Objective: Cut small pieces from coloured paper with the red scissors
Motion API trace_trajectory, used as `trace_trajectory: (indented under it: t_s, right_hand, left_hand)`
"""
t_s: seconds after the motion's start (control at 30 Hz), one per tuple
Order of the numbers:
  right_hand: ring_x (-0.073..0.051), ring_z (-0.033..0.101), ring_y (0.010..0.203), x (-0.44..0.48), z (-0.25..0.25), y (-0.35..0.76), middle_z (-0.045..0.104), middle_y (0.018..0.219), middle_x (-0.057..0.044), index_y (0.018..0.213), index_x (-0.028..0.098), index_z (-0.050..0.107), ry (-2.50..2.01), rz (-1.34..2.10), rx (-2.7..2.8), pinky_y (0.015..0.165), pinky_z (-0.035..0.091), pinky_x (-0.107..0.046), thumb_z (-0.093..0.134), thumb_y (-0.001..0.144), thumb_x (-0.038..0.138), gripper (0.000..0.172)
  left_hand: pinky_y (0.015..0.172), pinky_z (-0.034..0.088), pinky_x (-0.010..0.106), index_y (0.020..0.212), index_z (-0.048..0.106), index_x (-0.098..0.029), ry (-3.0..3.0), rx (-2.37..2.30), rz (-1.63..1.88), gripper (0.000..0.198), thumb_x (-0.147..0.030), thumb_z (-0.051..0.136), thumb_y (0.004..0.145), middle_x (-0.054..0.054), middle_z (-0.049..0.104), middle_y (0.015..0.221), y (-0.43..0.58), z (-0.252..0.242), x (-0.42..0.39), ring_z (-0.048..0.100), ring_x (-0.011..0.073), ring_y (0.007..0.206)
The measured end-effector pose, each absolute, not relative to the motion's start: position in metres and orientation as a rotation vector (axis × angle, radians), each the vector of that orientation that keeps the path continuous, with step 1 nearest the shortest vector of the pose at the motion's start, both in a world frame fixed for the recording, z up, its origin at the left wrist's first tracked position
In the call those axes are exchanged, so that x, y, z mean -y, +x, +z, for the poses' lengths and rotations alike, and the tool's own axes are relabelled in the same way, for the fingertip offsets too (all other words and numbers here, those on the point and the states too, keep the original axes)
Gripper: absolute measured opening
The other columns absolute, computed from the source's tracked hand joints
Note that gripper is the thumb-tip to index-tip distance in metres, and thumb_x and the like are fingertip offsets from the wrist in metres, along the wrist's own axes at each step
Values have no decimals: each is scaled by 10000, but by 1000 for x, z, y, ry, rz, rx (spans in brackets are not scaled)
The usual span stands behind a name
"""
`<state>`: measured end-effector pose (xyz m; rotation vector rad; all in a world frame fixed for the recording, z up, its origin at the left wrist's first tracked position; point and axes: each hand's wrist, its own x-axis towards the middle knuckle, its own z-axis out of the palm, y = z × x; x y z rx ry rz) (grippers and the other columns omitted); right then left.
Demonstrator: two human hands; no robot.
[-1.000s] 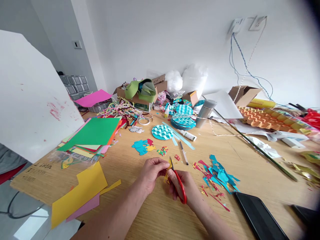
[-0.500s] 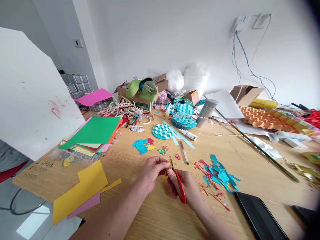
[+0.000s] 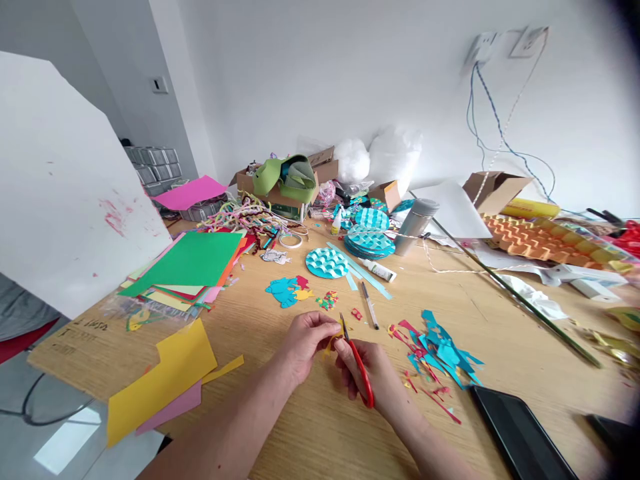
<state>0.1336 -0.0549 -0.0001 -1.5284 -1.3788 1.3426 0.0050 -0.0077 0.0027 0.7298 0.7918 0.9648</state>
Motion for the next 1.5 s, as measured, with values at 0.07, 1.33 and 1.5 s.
trace_trajectory:
  t_s: [0.07, 1.33, 1.5]
  right_hand:
    - [-87, 473, 301, 55, 1, 134, 526, 405, 19, 609, 173, 494, -1554, 1333, 1388, 300, 277, -167, 485, 741, 766, 607]
    - [-100, 544, 348, 55, 6, 137, 578, 477, -8, 669, 148, 530, -1594, 1363, 1458, 318, 293, -158, 430, 750, 788, 653]
    - [-97, 527, 337, 56, 6, 137, 569, 471, -4, 655, 155, 524, -1610, 1364, 1449, 310, 287, -163, 431, 745, 791, 649]
  left_hand:
    - [574, 399, 229, 621, 620, -133, 731, -796, 975, 186, -237, 762, 559, 0, 609, 580, 5, 4, 7, 531, 92, 549]
    - [596, 432, 246, 607, 626, -136, 877, -808, 951, 130, -243, 698, 590, 8, 619, 580, 1, 8, 5, 543, 103, 552]
    - [591, 427, 245, 599, 618, -134, 866, -829, 958, 136, -236, 706, 575, 3, 604, 569, 1, 9, 6, 530, 101, 548]
